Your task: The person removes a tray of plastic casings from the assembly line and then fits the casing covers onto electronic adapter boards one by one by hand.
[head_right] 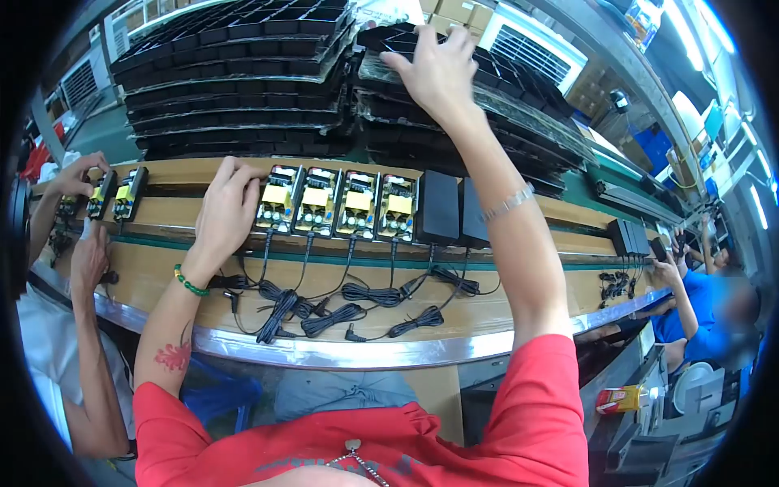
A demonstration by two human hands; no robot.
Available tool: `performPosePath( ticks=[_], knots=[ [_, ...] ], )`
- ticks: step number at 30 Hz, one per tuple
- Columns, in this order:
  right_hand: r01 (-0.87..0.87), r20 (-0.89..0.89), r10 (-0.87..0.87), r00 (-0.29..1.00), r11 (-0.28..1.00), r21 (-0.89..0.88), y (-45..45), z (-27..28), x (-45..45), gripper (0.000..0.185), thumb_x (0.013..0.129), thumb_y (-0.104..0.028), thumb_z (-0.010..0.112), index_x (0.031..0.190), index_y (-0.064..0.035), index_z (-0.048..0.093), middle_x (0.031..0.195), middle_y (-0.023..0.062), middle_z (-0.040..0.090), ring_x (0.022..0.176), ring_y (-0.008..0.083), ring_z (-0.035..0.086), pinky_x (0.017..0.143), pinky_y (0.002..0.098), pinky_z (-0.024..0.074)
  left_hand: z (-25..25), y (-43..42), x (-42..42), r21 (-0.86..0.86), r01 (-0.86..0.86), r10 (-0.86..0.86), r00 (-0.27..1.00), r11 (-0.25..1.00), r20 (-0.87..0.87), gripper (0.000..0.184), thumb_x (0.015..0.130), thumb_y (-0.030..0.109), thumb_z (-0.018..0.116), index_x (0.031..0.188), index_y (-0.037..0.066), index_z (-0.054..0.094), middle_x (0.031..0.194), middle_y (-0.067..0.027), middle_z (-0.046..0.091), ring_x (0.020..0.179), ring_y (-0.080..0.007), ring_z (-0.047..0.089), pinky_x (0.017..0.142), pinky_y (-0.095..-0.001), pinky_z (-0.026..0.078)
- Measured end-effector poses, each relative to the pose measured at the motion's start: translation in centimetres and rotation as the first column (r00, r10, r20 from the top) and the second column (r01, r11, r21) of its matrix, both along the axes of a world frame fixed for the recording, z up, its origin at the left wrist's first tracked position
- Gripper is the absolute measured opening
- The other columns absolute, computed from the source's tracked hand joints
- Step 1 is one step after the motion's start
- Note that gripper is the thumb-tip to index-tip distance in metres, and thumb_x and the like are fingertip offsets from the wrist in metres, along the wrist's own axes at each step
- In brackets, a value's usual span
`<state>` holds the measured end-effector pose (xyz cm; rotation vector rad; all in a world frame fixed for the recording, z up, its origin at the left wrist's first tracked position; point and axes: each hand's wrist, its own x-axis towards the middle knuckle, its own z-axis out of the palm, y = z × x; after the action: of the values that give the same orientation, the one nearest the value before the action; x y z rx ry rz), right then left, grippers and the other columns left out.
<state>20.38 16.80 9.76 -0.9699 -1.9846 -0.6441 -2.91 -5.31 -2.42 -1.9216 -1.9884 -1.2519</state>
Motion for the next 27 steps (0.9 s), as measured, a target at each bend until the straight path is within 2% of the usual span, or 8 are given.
performPosePath(
  ticks=[2, 6, 8, 14, 16, 18, 21, 27],
  knots=[
    [0.041, 0.031, -0.033, 0.999, 0.944, -0.326, 1.2, -0.4, -1.2, 0.082, 0.087, -0.066, 0.067, 0.129, 0.0033, 0.056, 0.134, 0.0460, 0.038, 0.127, 0.0624, 0.038, 0.097, 0.0720, 0.0378, 0.1, 0.0, -0.1, 0.010, -0.004, 0.004, 1.000, 1.000, -0.008, 0.013, 0.097, 0.005, 0.058, 0.103, -0.002, 0.066, 0.102, -0.0157, 0.059, 0.088, -0.0363, 0.064, 0.076, -0.0448, 0.050],
    [-0.068, -0.024, 0.066, 0.998, 0.830, -0.553, 0.1, 0.3, 1.6, 0.078, 0.086, -0.064, 0.070, 0.118, 0.0062, 0.058, 0.125, 0.0380, 0.053, 0.118, 0.0490, 0.055, 0.098, 0.0632, 0.0431, -0.2, 0.0, -0.3, 0.033, 0.016, -0.016, 1.000, 0.999, -0.005, 0.012, 0.095, 0.003, 0.058, 0.102, -0.002, 0.066, 0.101, -0.0166, 0.059, 0.089, -0.0364, 0.064, 0.079, -0.0439, 0.051],
    [-0.147, -0.064, 0.133, 0.989, 0.858, -0.493, -4.6, 1.0, 3.0, 0.066, 0.083, -0.046, 0.080, 0.116, 0.0060, 0.057, 0.114, 0.0276, 0.057, 0.109, 0.0379, 0.057, 0.095, 0.0379, 0.0490, -0.8, 0.4, -0.6, 0.116, 0.003, -0.001, 1.000, 0.993, -0.015, 0.012, 0.094, 0.000, 0.058, 0.103, -0.004, 0.066, 0.101, -0.0179, 0.059, 0.090, -0.0378, 0.063, 0.079, -0.0439, 0.051],
    [-0.538, -0.043, 0.537, 0.843, 0.835, -0.118, -13.9, -1.7, 4.9, 0.098, 0.063, -0.012, 0.094, 0.146, -0.0058, 0.041, 0.141, 0.0189, 0.043, 0.132, 0.0357, 0.047, 0.109, 0.0426, 0.0440, 3.7, -2.3, 3.0, 0.359, 0.304, -0.333, 0.943, 0.882, 0.017, 0.020, 0.095, -0.004, 0.059, 0.113, -0.004, 0.068, 0.099, -0.0131, 0.069, 0.084, -0.0232, 0.067, 0.076, -0.0293, 0.053],
    [-0.585, -0.062, 0.585, 0.809, 0.789, -0.185, -15.9, -2.1, 4.7, 0.107, 0.067, -0.012, 0.094, 0.153, -0.0075, 0.031, 0.152, 0.0144, 0.035, 0.144, 0.0288, 0.039, 0.120, 0.0473, 0.0341, 4.3, -3.6, 4.5, 0.127, 0.620, -0.550, 0.559, 0.774, 0.621, 0.029, 0.107, 0.015, 0.052, 0.125, -0.005, 0.063, 0.113, -0.0158, 0.069, 0.088, -0.0234, 0.067, 0.078, -0.0310, 0.055],
    [-0.645, -0.056, 0.645, 0.762, 0.747, -0.159, -16.6, -2.4, 3.7, 0.111, 0.064, -0.010, 0.095, 0.154, -0.0076, 0.030, 0.153, 0.0156, 0.034, 0.143, 0.0314, 0.039, 0.119, 0.0452, 0.0350, 3.9, -3.5, 5.1, 0.252, 0.819, -0.565, 0.104, 0.515, 0.818, 0.054, 0.112, 0.040, 0.036, 0.138, -0.004, 0.054, 0.126, -0.0217, 0.063, 0.100, -0.0305, 0.068, 0.084, -0.0393, 0.057],
    [-0.687, 0.013, 0.688, 0.725, 0.725, -0.057, -17.1, -2.6, 1.9, 0.104, 0.064, -0.015, 0.096, 0.151, -0.0056, 0.038, 0.151, 0.0188, 0.038, 0.139, 0.0346, 0.042, 0.112, 0.0428, 0.0414, 3.3, -3.4, 5.8, 0.414, 0.836, -0.447, -0.236, 0.359, 0.863, 0.067, 0.110, 0.052, 0.028, 0.144, -0.002, 0.048, 0.137, -0.0270, 0.057, 0.115, -0.0369, 0.064, 0.094, -0.0476, 0.055],
    [-0.744, -0.120, 0.735, 0.667, 0.652, -0.143, -16.7, -4.5, 0.8, 0.100, 0.071, -0.019, 0.092, 0.151, -0.0001, 0.035, 0.151, 0.0206, 0.038, 0.143, 0.0338, 0.039, 0.118, 0.0438, 0.0356, 3.5, -3.0, 5.7, 0.579, 0.595, -0.384, -0.434, 0.558, 0.815, 0.058, 0.108, 0.046, 0.044, 0.133, -0.005, 0.055, 0.128, -0.0229, 0.064, 0.114, -0.0318, 0.066, 0.099, -0.0472, 0.054]
  ],
)
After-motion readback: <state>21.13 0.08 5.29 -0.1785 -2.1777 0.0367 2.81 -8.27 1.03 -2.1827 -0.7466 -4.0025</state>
